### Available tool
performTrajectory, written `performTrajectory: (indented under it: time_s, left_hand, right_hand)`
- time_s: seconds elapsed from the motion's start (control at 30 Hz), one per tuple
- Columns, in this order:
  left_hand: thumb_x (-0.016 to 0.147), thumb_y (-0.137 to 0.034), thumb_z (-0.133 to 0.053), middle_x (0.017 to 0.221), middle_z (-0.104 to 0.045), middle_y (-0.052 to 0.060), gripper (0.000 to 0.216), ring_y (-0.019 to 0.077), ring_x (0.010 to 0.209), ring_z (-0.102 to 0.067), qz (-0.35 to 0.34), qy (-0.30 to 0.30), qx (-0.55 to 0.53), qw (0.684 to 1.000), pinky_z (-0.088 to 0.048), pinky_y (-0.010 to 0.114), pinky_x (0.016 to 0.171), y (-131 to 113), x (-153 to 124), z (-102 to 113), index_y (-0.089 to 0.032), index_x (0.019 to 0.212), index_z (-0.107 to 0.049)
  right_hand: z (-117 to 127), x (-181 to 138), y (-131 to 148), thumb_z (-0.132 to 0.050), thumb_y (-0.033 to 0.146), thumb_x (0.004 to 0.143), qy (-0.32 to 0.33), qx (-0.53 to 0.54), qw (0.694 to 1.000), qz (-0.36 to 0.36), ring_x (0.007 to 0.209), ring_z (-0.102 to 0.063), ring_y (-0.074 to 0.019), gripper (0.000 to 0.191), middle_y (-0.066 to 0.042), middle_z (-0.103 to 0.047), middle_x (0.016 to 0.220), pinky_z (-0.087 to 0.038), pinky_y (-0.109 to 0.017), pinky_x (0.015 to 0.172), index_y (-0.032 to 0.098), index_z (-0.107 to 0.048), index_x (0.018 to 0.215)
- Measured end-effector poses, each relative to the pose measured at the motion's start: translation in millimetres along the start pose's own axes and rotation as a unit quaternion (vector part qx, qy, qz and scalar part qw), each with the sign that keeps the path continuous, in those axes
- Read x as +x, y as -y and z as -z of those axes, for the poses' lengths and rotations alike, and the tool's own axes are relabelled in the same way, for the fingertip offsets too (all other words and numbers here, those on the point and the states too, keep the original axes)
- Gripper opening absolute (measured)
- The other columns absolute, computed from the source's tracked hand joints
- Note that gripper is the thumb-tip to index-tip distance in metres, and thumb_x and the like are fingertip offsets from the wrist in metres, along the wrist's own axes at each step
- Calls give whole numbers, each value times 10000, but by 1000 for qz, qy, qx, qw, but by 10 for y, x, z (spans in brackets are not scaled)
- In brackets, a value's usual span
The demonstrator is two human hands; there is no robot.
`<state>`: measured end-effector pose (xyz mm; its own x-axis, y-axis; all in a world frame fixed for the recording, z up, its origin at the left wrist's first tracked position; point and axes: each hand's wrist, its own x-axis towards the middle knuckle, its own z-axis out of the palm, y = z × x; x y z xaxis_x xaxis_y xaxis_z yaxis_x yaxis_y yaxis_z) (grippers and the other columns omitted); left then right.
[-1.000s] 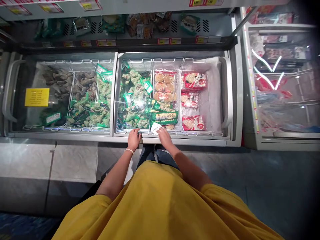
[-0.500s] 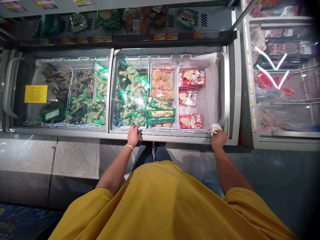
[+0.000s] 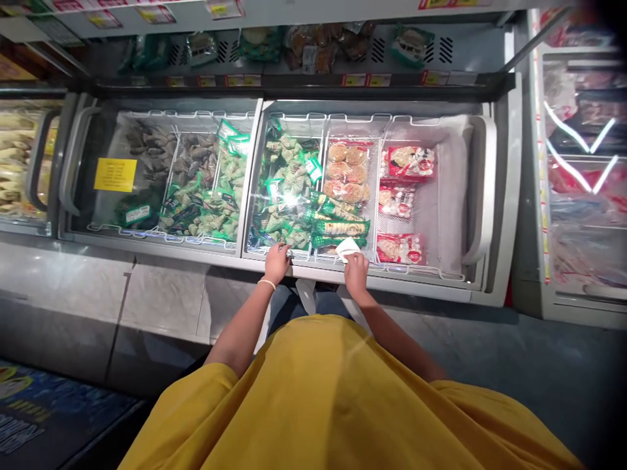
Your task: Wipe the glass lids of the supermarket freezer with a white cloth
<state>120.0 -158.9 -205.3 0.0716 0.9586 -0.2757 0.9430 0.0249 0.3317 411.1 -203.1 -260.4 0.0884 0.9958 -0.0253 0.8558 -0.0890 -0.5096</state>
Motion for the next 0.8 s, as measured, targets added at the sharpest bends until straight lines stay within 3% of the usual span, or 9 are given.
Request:
performTrajectory:
  time_s: [0.13, 0.27, 0.53, 0.7, 0.8]
  left_hand:
    - [874, -143, -598, 1385, -580, 147, 436, 312, 1328, -511, -3, 11, 3, 1000, -453, 486, 1143, 397, 43, 257, -213, 1300, -661]
    - [896, -142, -558, 1394, -587, 132, 433, 292, 1334, -512, -10, -6, -20, 1000, -449, 484, 1160, 995, 41, 577, -218, 1310, -656]
    - [904, -142, -534, 1383, -583, 153, 436, 307, 1327, -518, 29, -15, -19, 999, -457, 488, 1148, 2273, 13, 1120, -200, 1324, -636]
    - [887, -151, -569, 1466, -512, 159, 504, 311, 1395, -466, 35, -11, -21, 999, -427, 495, 1177, 2717, 38, 1168, -204, 1388, -585]
    - [878, -147, -577, 1504, -474, 171, 555, 321, 1432, -432, 38, -9, -25, 999, -413, 503, 1193, 2856, 60, 1150, -205, 1429, -551]
  right_hand:
    - [-385, 58, 737, -441, 49, 862, 68, -4, 997, 38, 1101, -439, -296, 417, -133, -546, 1201, -429, -431, 989, 209, -709, 1138]
    - [-763, 96, 1474, -446, 35, 866, 142, -14, 987, 76, 1102, -435, -309, 432, -143, -535, 1244, -427, -415, 964, 211, -704, 1165]
    - [-1366, 168, 2804, -420, 60, 921, 178, 31, 970, 164, 1109, -471, -294, 414, -129, -566, 1186, -453, -384, 939, 224, -676, 1202]
    - [-1579, 230, 3270, -468, 107, 969, 229, 10, 940, 253, 1142, -464, -282, 365, -125, -589, 1253, -435, -383, 973, 235, -663, 1249]
    - [-1602, 590, 3353, -493, 144, 987, 257, -27, 918, 301, 1125, -456, -284, 315, -127, -592, 1284, -427, -389, 955, 241, -665, 1232]
